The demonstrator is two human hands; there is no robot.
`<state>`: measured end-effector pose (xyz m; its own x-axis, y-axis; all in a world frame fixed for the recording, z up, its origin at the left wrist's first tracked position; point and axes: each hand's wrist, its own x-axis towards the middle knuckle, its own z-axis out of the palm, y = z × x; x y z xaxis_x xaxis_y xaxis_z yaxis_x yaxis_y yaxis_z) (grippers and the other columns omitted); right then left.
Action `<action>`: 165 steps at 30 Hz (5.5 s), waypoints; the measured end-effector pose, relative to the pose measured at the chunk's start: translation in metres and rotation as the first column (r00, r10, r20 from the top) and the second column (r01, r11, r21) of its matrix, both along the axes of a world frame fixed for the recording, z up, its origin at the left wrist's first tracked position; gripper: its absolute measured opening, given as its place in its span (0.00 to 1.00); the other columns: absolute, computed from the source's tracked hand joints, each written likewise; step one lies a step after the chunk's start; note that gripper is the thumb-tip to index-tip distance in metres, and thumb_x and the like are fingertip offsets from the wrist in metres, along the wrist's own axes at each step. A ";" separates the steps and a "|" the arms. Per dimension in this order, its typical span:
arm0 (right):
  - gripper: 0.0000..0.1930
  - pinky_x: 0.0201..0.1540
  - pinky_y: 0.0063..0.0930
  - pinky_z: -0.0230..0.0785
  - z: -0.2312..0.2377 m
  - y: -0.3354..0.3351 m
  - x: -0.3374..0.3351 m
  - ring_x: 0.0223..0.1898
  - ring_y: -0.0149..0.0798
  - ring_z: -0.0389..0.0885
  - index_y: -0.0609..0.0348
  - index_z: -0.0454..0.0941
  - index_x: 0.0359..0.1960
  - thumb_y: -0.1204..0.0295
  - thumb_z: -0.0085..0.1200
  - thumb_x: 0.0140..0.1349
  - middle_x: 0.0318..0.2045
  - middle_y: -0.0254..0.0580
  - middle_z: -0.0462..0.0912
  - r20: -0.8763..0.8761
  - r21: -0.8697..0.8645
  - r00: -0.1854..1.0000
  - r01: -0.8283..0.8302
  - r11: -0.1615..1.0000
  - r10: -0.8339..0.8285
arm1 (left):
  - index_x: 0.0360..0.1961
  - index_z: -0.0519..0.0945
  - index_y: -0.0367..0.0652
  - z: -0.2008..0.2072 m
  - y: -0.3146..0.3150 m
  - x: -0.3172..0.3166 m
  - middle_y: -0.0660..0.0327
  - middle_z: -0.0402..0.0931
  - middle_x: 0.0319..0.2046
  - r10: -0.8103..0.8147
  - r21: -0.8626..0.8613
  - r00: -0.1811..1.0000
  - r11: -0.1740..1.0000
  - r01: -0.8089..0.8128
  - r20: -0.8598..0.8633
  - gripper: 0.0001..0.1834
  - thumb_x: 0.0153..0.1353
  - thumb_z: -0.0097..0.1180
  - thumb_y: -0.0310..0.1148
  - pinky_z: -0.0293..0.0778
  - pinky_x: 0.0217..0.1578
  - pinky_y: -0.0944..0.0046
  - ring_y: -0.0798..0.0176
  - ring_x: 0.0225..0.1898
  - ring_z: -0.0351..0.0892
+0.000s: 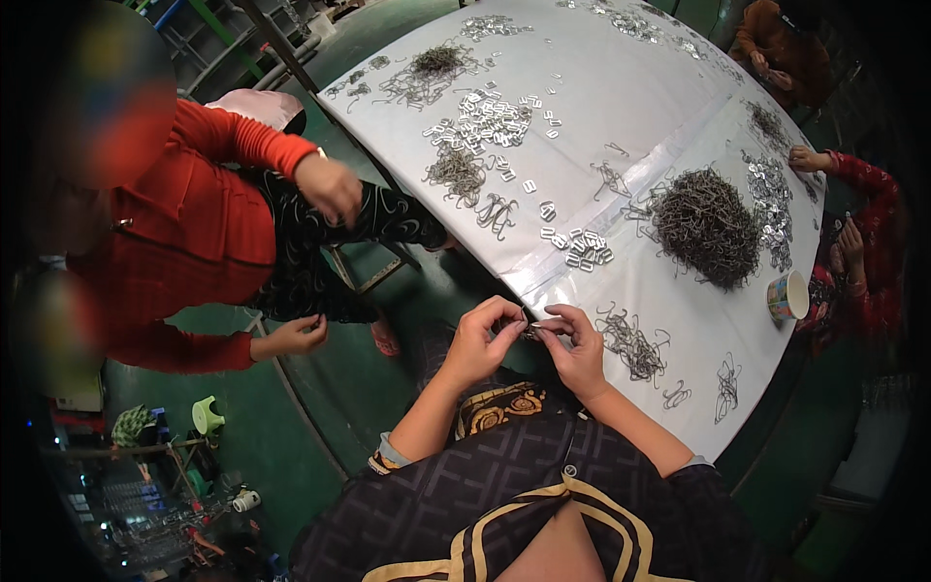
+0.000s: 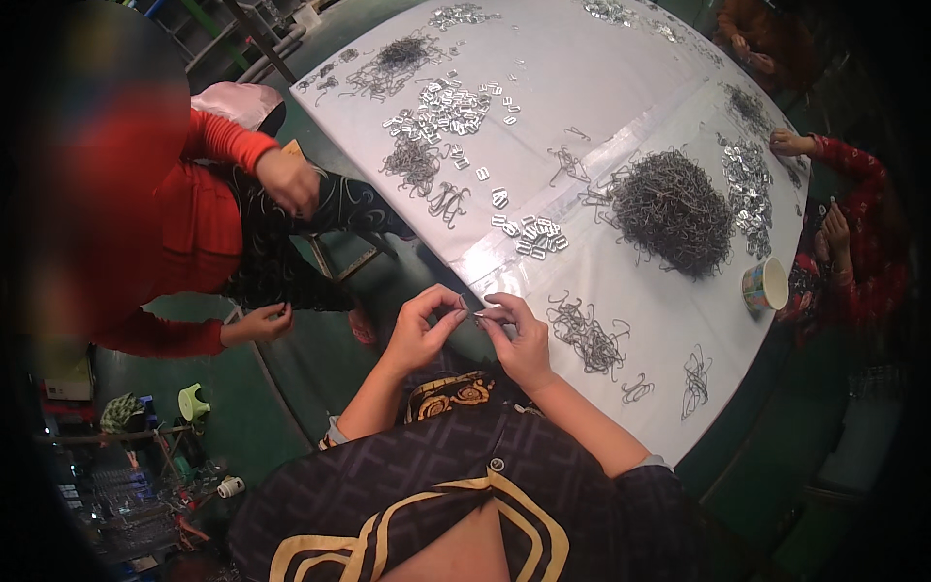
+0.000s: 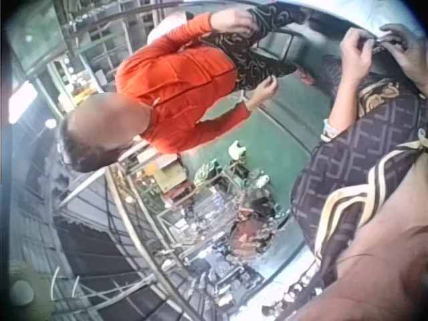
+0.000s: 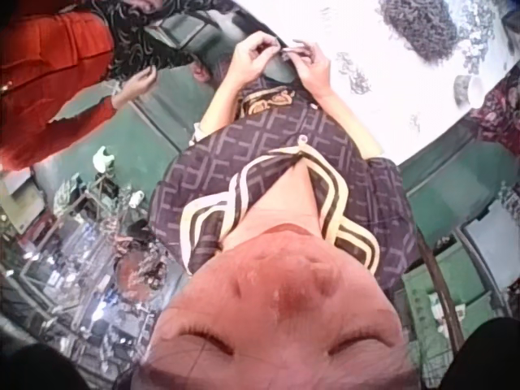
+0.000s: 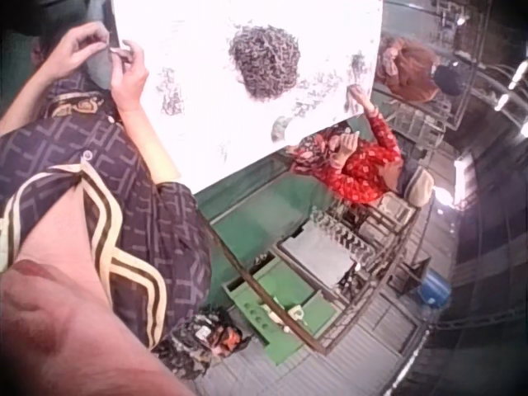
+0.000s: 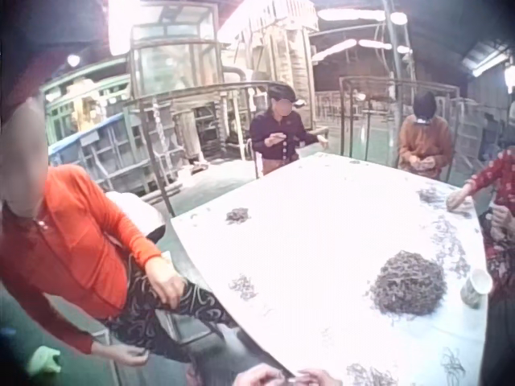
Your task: The person sorts small metal loops and clips on a table, joins several pieces together by hand, and then hangs the joined metal segments onto a rack suspended in the air.
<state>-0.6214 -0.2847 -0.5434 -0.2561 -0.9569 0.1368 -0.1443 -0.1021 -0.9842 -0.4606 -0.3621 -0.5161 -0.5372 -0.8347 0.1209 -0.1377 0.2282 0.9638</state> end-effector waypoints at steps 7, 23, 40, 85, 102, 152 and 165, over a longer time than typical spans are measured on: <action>0.15 0.37 0.23 0.75 0.000 0.002 0.004 0.34 0.33 0.85 0.62 0.72 0.47 0.82 0.55 0.57 0.30 0.46 0.84 0.053 -0.016 0.997 0.057 0.998 -0.056 | 0.32 0.77 0.35 0.004 0.004 -0.001 0.60 0.75 0.28 -0.020 -0.020 0.999 1.000 0.019 -0.033 0.04 0.55 0.56 0.23 0.66 0.31 0.69 0.67 0.29 0.72; 0.10 0.31 0.29 0.71 0.017 -0.036 -0.049 0.24 0.39 0.78 0.64 0.79 0.38 0.77 0.59 0.53 0.27 0.44 0.80 -0.457 -0.119 0.856 0.210 0.970 -0.242 | 0.36 0.76 0.35 -0.001 0.014 -0.001 0.58 0.79 0.31 0.055 0.014 0.995 0.998 -0.054 -0.083 0.05 0.58 0.51 0.20 0.71 0.39 0.67 0.65 0.34 0.76; 0.09 0.47 0.39 0.67 0.018 -0.118 -0.106 0.42 0.48 0.76 0.58 0.84 0.33 0.68 0.62 0.51 0.33 0.46 0.79 -0.812 0.154 0.583 0.271 0.950 -0.035 | 0.35 0.74 0.34 0.000 0.017 0.001 0.58 0.79 0.32 0.034 -0.031 0.999 0.999 -0.034 -0.020 0.04 0.58 0.49 0.19 0.72 0.40 0.68 0.66 0.35 0.77; 0.09 0.35 0.27 0.74 0.006 -0.005 -0.008 0.31 0.41 0.82 0.63 0.81 0.36 0.84 0.57 0.52 0.31 0.46 0.83 -0.252 -0.142 0.967 -0.080 0.987 0.041 | 0.32 0.83 0.37 0.010 -0.074 -0.044 0.52 0.80 0.31 0.049 -0.214 0.959 0.977 0.012 0.278 0.06 0.53 0.60 0.25 0.74 0.35 0.62 0.53 0.33 0.81; 0.10 0.36 0.36 0.72 -0.002 -0.005 -0.010 0.32 0.49 0.80 0.64 0.79 0.37 0.82 0.56 0.52 0.30 0.49 0.81 -0.369 -0.189 0.929 -0.114 0.975 0.037 | 0.25 0.81 0.38 -0.035 -0.148 -0.221 0.54 0.78 0.30 0.338 -0.695 0.726 0.669 0.262 0.599 0.05 0.48 0.53 0.26 0.77 0.35 0.57 0.53 0.34 0.79; 0.08 0.36 0.34 0.73 -0.004 -0.004 -0.005 0.32 0.48 0.81 0.61 0.80 0.35 0.80 0.57 0.51 0.30 0.47 0.82 -0.401 -0.200 0.916 -0.099 0.975 0.011 | 0.31 0.72 0.37 -0.048 -0.044 -0.071 0.61 0.71 0.18 0.153 -0.108 0.985 0.981 -0.160 -0.073 0.05 0.59 0.54 0.26 0.65 0.22 0.69 0.72 0.20 0.67; 0.09 0.35 0.31 0.73 -0.003 -0.004 -0.005 0.30 0.46 0.81 0.60 0.81 0.35 0.81 0.59 0.50 0.29 0.46 0.82 -0.391 -0.210 0.920 -0.091 0.973 0.002 | 0.31 0.72 0.37 -0.047 -0.044 -0.067 0.61 0.72 0.20 0.127 -0.123 0.992 0.984 -0.127 -0.013 0.05 0.58 0.54 0.27 0.68 0.25 0.67 0.69 0.21 0.70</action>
